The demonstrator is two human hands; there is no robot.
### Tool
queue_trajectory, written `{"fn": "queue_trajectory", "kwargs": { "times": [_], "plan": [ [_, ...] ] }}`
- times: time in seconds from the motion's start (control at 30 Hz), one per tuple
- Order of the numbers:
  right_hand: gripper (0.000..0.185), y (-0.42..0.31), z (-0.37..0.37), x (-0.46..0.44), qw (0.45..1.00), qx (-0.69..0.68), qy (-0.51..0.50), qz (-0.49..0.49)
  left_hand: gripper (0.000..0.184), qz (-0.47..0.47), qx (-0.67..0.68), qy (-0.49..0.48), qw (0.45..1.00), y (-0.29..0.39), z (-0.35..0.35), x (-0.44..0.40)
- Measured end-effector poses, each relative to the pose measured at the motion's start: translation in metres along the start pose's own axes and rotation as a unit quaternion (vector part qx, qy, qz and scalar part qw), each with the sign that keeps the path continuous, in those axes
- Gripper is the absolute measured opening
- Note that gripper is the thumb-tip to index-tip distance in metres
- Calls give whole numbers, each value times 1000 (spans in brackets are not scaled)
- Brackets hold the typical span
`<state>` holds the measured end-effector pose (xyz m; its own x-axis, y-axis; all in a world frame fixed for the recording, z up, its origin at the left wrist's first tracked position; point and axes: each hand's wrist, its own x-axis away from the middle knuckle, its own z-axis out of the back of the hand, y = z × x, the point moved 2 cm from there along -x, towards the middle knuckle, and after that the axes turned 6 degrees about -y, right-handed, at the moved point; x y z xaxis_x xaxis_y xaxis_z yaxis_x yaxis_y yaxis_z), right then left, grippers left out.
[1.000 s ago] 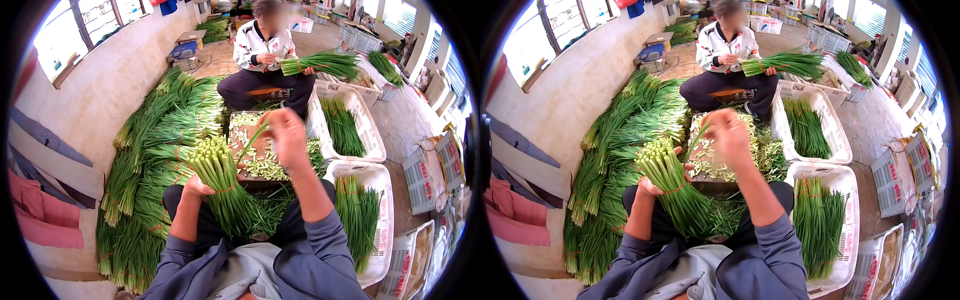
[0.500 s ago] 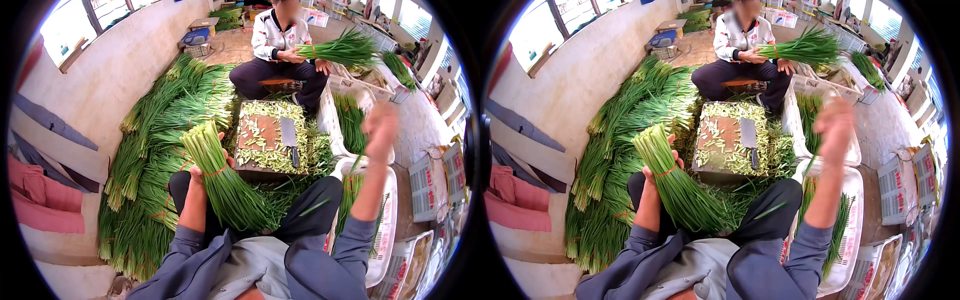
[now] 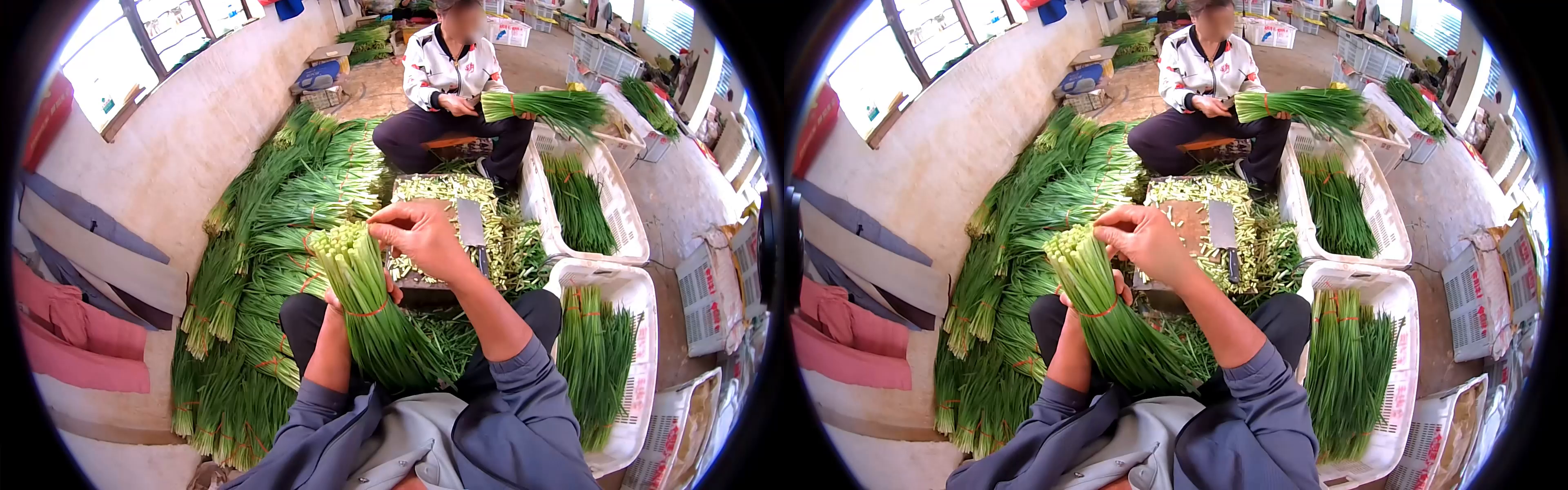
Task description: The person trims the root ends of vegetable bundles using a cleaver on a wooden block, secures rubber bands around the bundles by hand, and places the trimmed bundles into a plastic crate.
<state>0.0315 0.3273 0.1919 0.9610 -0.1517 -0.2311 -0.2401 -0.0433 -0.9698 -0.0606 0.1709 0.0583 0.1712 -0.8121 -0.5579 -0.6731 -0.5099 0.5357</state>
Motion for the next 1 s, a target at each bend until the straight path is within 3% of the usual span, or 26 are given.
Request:
{"fn": "queue_trajectory", "kwargs": {
  "times": [0.17, 0.23, 0.3, 0.33, 0.43, 0.5, 0.57, 0.63, 0.67, 0.73, 0.77, 0.8, 0.83, 0.87, 0.9, 0.93, 1.0],
  "plan": [
    [9, 4, 8, 7, 996, -62, 21, 53, 134, 0, 29, 13, 999, -3, 0, -4],
    [8, -1, 10, 13, 995, -86, 31, 26, 137, -5, 31, 19, 999, -1, -1, -8],
    [7, -12, 18, 13, 990, -76, 93, 71, 138, -7, 22, -1, 1000, 0, 3, -10],
    [7, -20, 33, 7, 974, -120, 157, 114, 140, 4, 0, 3, 1000, 2, 9, -7],
    [18, -92, 111, 23, 908, -68, 319, 265, 140, -7, -26, 25, 999, 6, 10, 3],
    [15, -123, 206, 48, 842, -107, 320, 420, 133, -40, -17, 40, 998, 12, 9, 7],
    [10, -153, 226, 79, 738, -50, 472, 481, 135, -48, -44, 65, 996, 19, 11, 14],
    [14, -160, 230, 103, 728, 34, 463, 504, 135, -69, -48, 130, 988, 25, 14, 15],
    [14, -159, 209, 105, 717, 61, 486, 496, 135, -69, -61, 147, 985, 28, 15, 13],
    [14, -139, 166, 109, 779, 156, 491, 357, 133, -77, -75, 170, 980, 32, 14, 7],
    [14, -117, 141, 101, 826, 195, 397, 350, 131, -81, -91, 188, 975, 35, 15, 4],
    [16, -76, 135, 100, 896, 194, 337, 213, 126, -72, -107, 184, 974, 38, 17, 0],
    [25, -20, 133, 91, 959, 95, 181, 198, 126, -74, -109, 183, 974, 40, 18, -1],
    [38, -4, 105, 90, 963, 252, 94, -26, 112, -62, -85, 192, 976, 41, 20, -2],
    [42, 9, 83, 91, 935, 350, -22, -43, 100, -49, -62, 200, 977, 42, 20, -3],
    [47, 28, 67, 87, 943, 330, -18, -36, 89, -41, -66, 208, 975, 43, 10, -11],
    [57, 50, 42, 71, 969, 244, -17, -31, 93, -17, -121, 227, 966, 44, 6, -18]
  ]
}}
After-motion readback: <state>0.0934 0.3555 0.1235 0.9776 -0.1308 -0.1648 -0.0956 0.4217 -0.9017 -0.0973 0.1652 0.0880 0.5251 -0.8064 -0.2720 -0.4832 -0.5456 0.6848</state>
